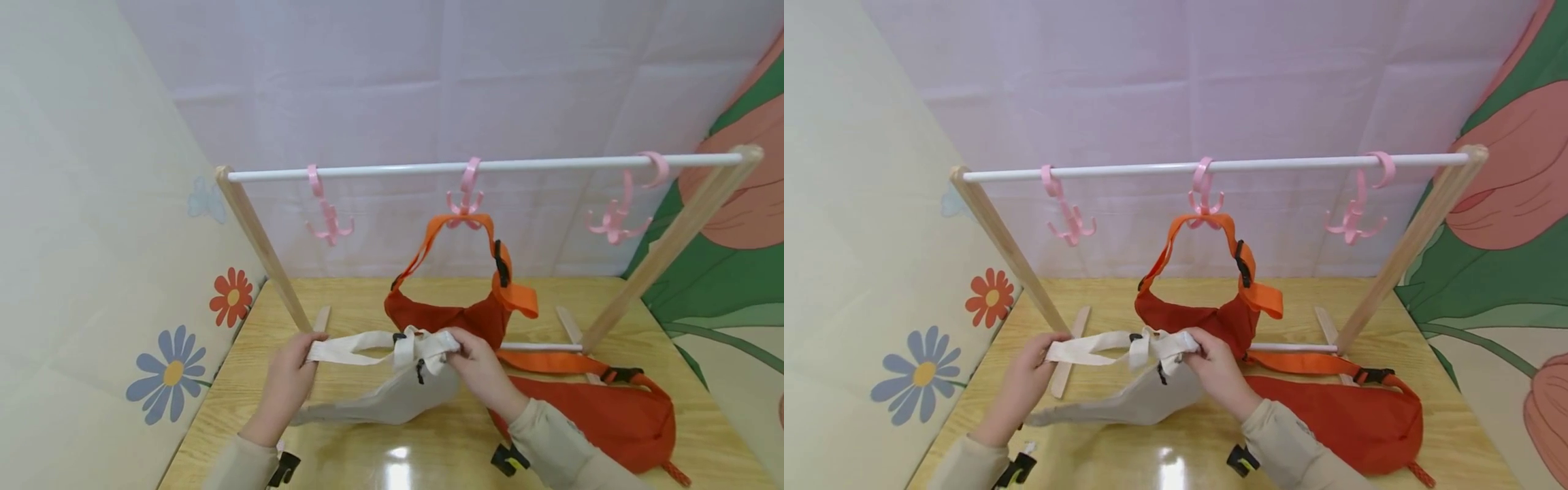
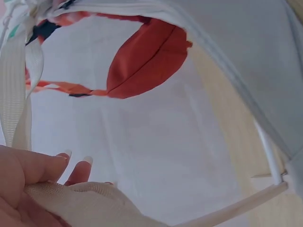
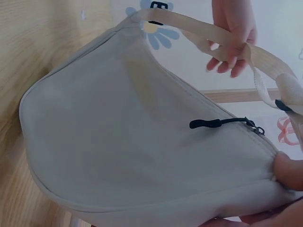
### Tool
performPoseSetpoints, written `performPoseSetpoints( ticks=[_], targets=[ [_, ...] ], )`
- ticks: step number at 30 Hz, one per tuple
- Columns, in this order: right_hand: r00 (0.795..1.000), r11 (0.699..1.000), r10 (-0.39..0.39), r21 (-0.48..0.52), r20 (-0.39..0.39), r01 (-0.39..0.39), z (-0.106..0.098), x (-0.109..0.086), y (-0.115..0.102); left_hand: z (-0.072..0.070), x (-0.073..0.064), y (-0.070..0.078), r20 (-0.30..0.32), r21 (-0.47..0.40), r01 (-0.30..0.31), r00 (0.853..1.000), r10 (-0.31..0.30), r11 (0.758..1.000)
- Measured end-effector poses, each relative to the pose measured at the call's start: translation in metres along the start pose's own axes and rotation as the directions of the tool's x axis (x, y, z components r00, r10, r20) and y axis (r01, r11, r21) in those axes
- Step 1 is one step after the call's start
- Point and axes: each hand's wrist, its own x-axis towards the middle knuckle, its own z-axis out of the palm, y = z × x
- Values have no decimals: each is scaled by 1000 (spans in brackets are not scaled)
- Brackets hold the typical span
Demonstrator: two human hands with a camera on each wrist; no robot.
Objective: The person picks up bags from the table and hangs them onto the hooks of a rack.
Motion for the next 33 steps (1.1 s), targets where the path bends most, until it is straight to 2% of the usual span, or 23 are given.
performPoseSetpoints(
  ticks=[3,8,12,15,19,21,28,33],
  targets=[
    [1000,1000,17,8,1,-17,-1,0,2,-6,6,3,2,-20,5,1000,-5,1000],
    [999,999,50,15,-6,-50,0,-1,7,-15,14,8,24,-71,48,999,-46,996],
    [996,996,87,27,-11,-87,0,0,13,-22,19,14,47,-78,93,995,-89,993],
    [993,993,113,34,-13,-113,0,0,17,-26,24,18,41,-80,70,997,-67,994],
    [989,988,151,38,-7,-150,0,-2,21,-30,32,23,18,-84,8,1000,-6,996],
    [987,986,163,38,-5,-163,0,-3,22,-31,35,26,16,-74,1,1000,0,997],
    [989,989,149,13,-9,-149,0,-4,28,-29,39,34,-3,-60,-14,1000,14,998],
    [990,991,133,-33,39,-132,-1,-4,30,-29,41,41,-19,-58,-35,999,34,998]
  ],
)
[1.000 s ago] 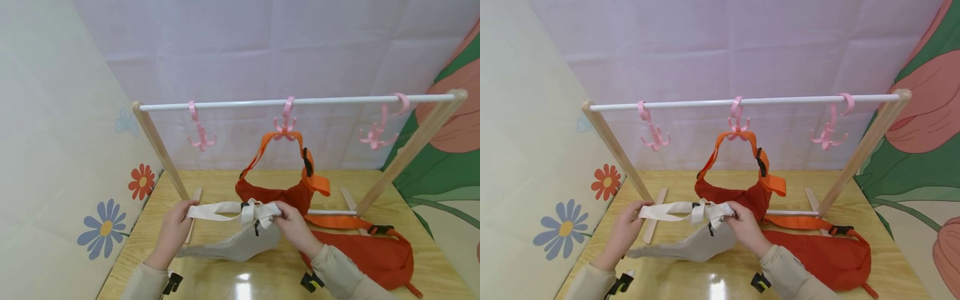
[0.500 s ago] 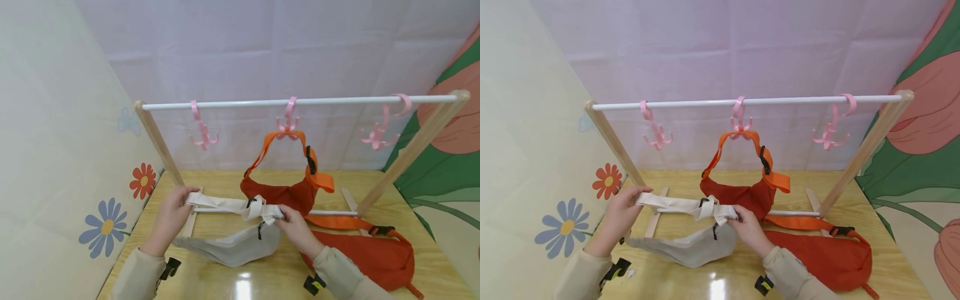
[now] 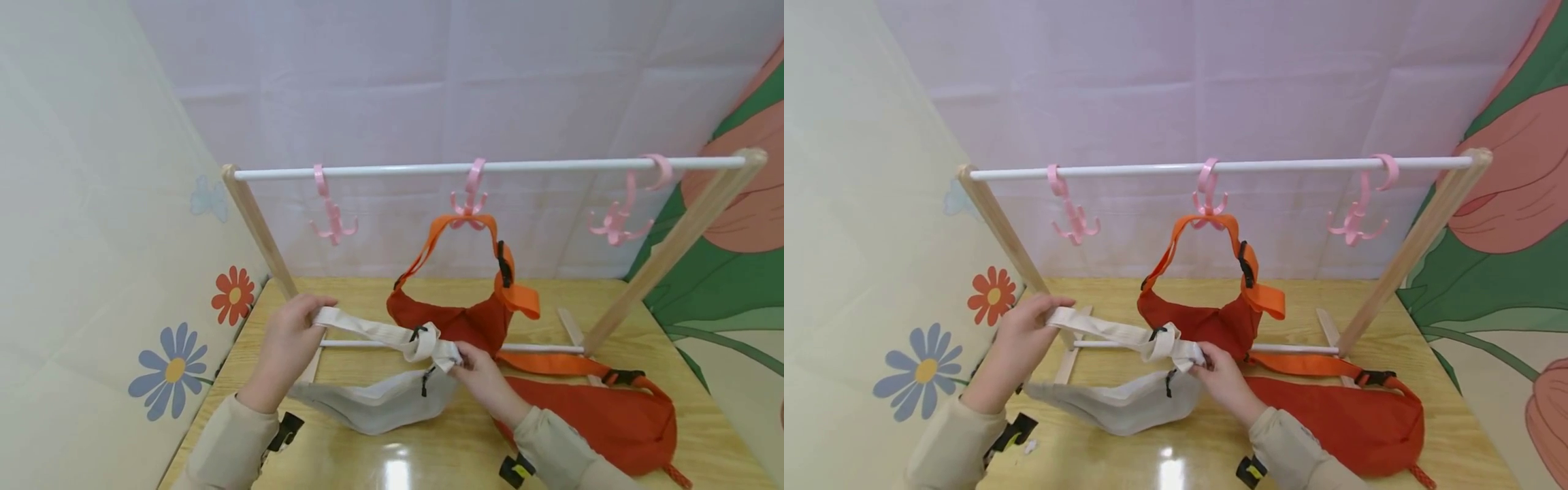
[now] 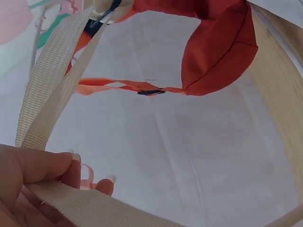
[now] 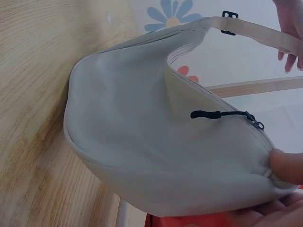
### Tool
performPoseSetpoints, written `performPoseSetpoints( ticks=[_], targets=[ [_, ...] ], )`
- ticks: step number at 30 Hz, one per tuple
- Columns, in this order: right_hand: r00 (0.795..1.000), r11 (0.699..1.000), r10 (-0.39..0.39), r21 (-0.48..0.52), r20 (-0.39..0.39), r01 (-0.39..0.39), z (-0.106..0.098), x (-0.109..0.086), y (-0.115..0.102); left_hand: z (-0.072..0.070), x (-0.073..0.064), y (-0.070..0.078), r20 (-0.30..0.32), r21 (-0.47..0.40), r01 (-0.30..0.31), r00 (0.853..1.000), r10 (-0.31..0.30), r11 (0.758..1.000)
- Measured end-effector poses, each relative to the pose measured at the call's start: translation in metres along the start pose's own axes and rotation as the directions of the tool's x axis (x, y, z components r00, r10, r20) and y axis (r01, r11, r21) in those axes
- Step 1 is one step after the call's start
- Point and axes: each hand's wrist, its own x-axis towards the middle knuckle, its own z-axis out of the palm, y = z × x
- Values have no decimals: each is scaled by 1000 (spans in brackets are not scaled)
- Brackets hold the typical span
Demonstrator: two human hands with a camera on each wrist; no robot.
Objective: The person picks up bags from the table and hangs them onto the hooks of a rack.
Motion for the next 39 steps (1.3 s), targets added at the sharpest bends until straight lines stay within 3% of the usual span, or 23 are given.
performPoseSetpoints(
  ticks=[11,16,19,21,25,29,32,39],
  targets=[
    [991,997,-77,4,111,77,2,1,2,-6,7,16,-8,-1,-43,999,43,999],
    [980,992,-112,-40,166,120,-1,3,-4,-9,11,21,1,5,-53,999,53,999],
    [978,988,-137,-51,155,146,-1,5,-13,-10,13,23,16,13,-38,999,38,999],
    [974,978,-193,-52,119,200,1,7,-21,-11,14,24,27,19,-24,999,24,1000],
    [938,936,-341,-71,64,345,6,9,-44,-12,16,27,46,24,2,999,-3,1000],
    [894,891,-435,-94,101,444,13,13,-70,-13,18,28,46,20,7,999,-8,1000],
    [887,887,-432,-98,163,451,16,18,-85,-12,19,30,47,27,8,999,-9,1000],
    [910,937,-313,-68,273,342,22,27,-111,-10,22,33,48,44,12,999,-14,999]
  ],
)
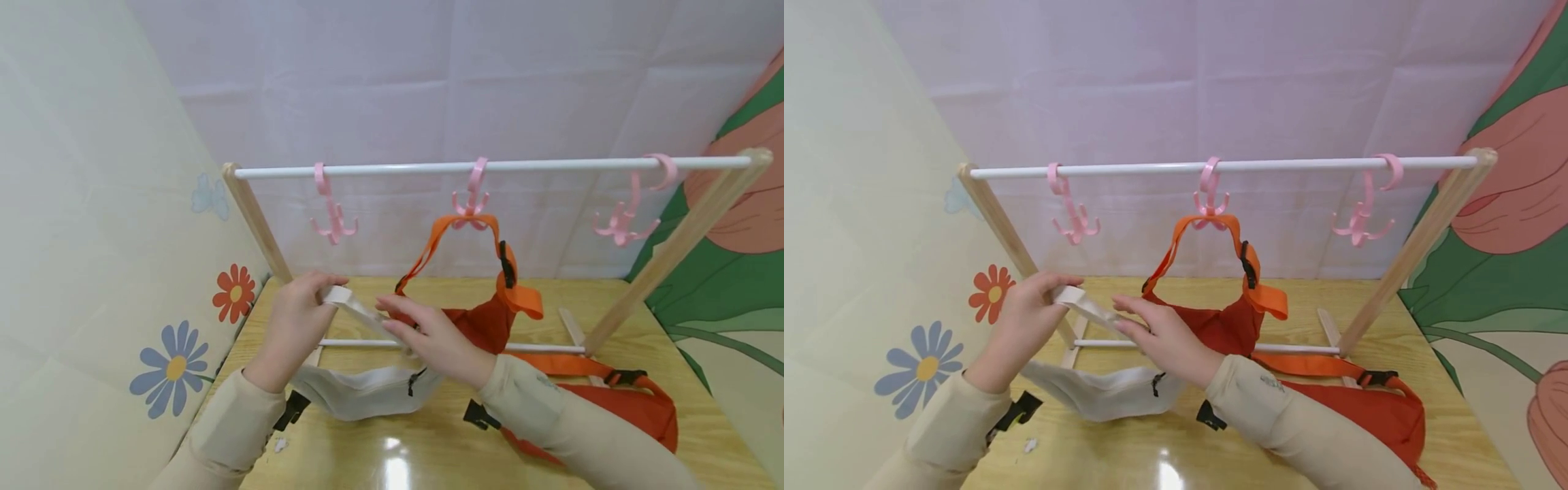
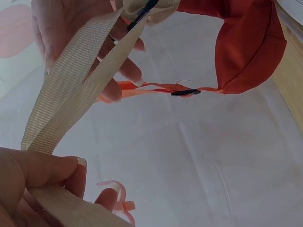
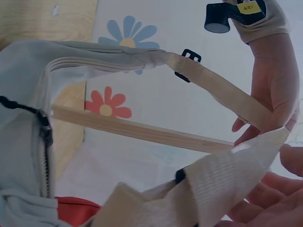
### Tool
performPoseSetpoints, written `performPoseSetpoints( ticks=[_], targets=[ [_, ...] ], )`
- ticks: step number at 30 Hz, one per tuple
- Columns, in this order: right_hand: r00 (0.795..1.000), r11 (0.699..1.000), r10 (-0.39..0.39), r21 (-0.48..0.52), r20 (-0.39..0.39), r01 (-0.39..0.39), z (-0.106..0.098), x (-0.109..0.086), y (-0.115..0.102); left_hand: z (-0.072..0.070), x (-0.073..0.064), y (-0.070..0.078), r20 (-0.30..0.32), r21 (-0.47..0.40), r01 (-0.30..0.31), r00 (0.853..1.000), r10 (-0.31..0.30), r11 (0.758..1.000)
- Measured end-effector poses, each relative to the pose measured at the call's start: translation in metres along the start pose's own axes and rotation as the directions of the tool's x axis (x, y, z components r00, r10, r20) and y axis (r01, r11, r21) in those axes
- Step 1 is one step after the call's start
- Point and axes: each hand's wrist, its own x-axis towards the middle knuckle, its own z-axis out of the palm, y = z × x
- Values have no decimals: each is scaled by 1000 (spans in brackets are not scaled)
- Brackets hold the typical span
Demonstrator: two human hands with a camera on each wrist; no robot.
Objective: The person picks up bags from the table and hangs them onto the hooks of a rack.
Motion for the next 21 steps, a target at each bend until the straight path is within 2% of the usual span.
performPoseSetpoints(
  ticks=[7,14,17,21],
  targets=[
    [999,999,27,-37,35,-26,-5,10,-9,2,2,1,-28,-11,-5,1000,5,1000],
    [998,998,53,-42,33,-52,-8,21,-6,2,4,2,-30,-35,-5,1000,4,999],
    [997,999,45,-27,67,-43,-10,26,-4,2,5,3,-26,-47,5,1000,-6,999],
    [989,996,78,37,129,-83,-14,32,-3,3,5,2,-28,-65,-23,999,21,998]
  ],
)
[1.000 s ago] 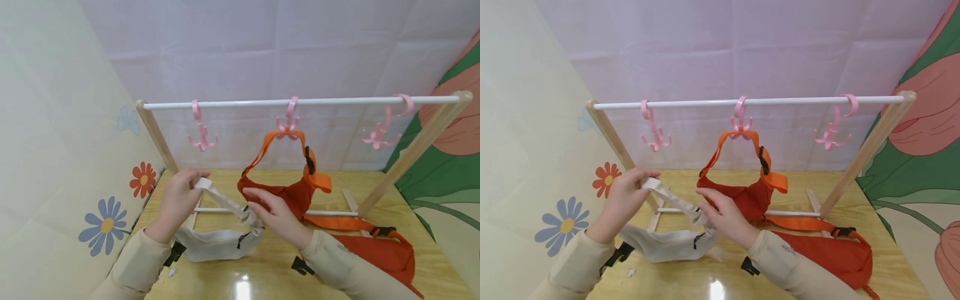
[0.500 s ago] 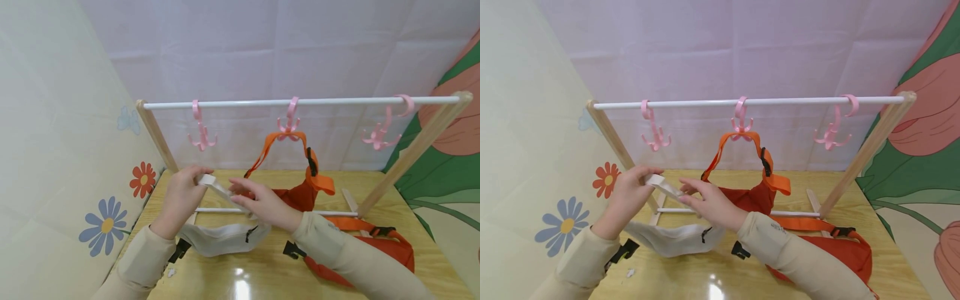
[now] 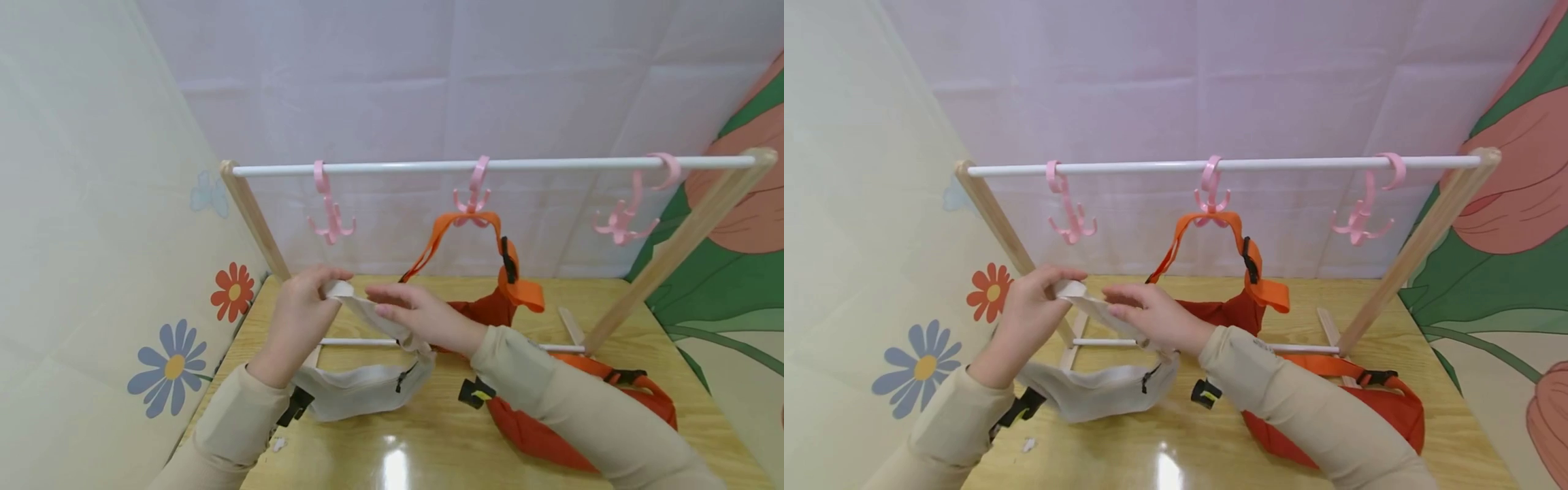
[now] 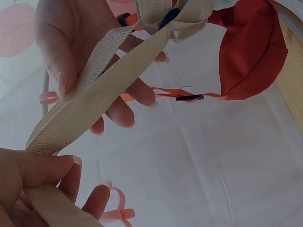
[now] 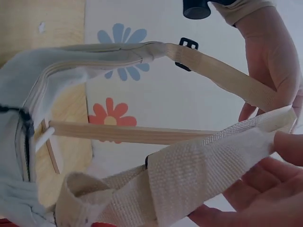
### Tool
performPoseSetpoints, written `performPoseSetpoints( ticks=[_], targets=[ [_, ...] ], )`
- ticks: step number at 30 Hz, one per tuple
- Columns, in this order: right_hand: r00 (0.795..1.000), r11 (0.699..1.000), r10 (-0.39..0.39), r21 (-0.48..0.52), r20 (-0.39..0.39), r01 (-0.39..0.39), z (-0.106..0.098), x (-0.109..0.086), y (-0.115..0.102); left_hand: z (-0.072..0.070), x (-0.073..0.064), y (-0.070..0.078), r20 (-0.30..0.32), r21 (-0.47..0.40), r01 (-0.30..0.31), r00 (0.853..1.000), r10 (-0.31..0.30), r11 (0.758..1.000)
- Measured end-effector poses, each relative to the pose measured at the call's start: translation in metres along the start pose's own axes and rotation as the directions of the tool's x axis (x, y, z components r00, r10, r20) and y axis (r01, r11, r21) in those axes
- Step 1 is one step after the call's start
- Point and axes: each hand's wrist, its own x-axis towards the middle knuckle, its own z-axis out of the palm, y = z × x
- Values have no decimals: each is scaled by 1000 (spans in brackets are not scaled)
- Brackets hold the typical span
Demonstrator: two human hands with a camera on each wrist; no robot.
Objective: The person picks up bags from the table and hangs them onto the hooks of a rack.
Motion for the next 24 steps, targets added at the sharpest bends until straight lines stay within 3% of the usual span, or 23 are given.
performPoseSetpoints(
  ticks=[5,8,13,19,24],
  targets=[
    [999,999,34,10,-41,-33,-2,4,0,3,2,-3,-27,-16,-54,998,54,998],
    [996,999,-24,-28,-90,21,-1,5,-1,4,4,-5,-39,-15,-53,998,53,998],
    [980,981,-173,-107,-99,162,3,4,-5,3,6,-2,-40,-31,38,998,-39,999],
    [980,974,-194,-131,-53,186,8,0,-12,0,7,3,-41,-35,155,987,-157,987],
    [967,922,-242,-328,-83,203,14,0,-15,0,8,8,-25,-40,196,980,-197,980]
  ],
)
